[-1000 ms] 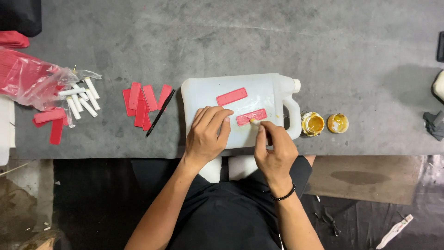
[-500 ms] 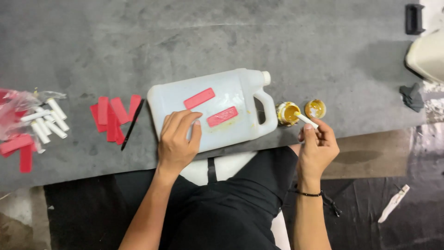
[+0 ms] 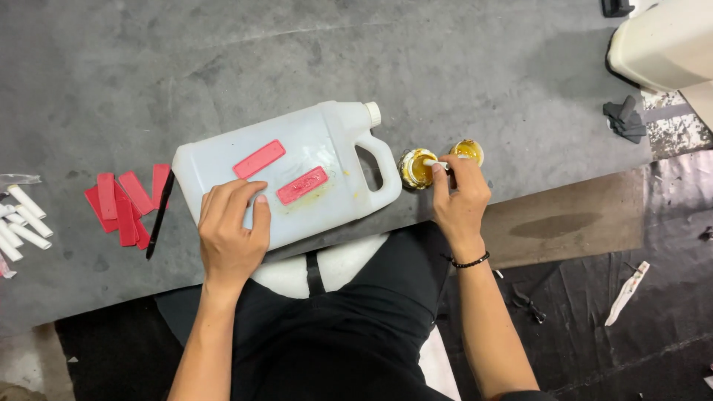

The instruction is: Applying gold dye to small red leather strips using a sponge applicator on a workshop table

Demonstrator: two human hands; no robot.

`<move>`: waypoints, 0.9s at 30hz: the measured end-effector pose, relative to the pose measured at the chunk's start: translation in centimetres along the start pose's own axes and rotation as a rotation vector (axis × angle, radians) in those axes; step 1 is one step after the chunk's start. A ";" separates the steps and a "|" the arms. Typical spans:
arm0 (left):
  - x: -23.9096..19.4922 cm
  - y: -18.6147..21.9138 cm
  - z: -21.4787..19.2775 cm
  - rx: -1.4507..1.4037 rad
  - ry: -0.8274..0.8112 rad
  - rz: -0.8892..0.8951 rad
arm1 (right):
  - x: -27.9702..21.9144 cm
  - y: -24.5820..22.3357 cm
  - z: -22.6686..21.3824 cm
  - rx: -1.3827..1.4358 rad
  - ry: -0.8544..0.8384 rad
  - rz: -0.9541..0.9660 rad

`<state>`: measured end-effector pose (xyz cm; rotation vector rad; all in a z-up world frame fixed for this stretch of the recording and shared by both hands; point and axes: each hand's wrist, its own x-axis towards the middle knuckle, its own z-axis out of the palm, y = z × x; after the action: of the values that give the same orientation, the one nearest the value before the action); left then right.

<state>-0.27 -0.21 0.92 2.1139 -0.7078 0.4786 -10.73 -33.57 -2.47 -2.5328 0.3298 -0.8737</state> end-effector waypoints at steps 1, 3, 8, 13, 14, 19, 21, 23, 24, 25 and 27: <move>-0.1 0.0 0.0 0.003 -0.001 -0.001 | -0.1 0.5 0.1 0.003 -0.002 0.001; -0.1 0.1 0.1 0.008 0.005 -0.003 | -0.2 1.4 0.3 0.001 -0.087 -0.001; -0.1 0.1 0.1 0.014 0.010 -0.012 | 1.4 -2.0 -3.9 0.057 0.018 0.096; -0.1 0.0 0.1 0.011 0.001 -0.015 | 0.0 -2.1 -4.4 0.043 0.010 0.068; -0.1 0.0 0.1 0.011 0.000 -0.013 | -0.5 -2.0 -4.1 0.031 0.013 0.063; 0.0 0.2 0.0 0.009 0.000 -0.012 | -1.7 -2.5 -3.5 0.053 -0.063 0.087; -0.1 0.1 0.0 0.005 0.003 -0.007 | -2.1 -2.5 -3.5 0.020 -0.045 0.120; -0.1 0.1 0.0 -0.002 0.004 -0.010 | -1.5 -3.2 -4.0 0.055 -0.111 0.148; -0.1 0.0 0.0 -0.009 0.004 -0.010 | -1.2 -3.6 -4.2 0.091 -0.175 0.177; -0.1 0.1 0.1 -0.008 0.007 -0.012 | -0.8 -3.7 -4.9 0.091 -0.177 0.174; -0.1 0.1 0.0 -0.012 0.016 -0.011 | -0.2 -4.0 -6.2 0.302 -0.008 0.349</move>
<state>-0.40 -0.19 0.93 2.0992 -0.6876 0.4836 -14.48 -31.99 3.68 -2.1167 0.5706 -0.7153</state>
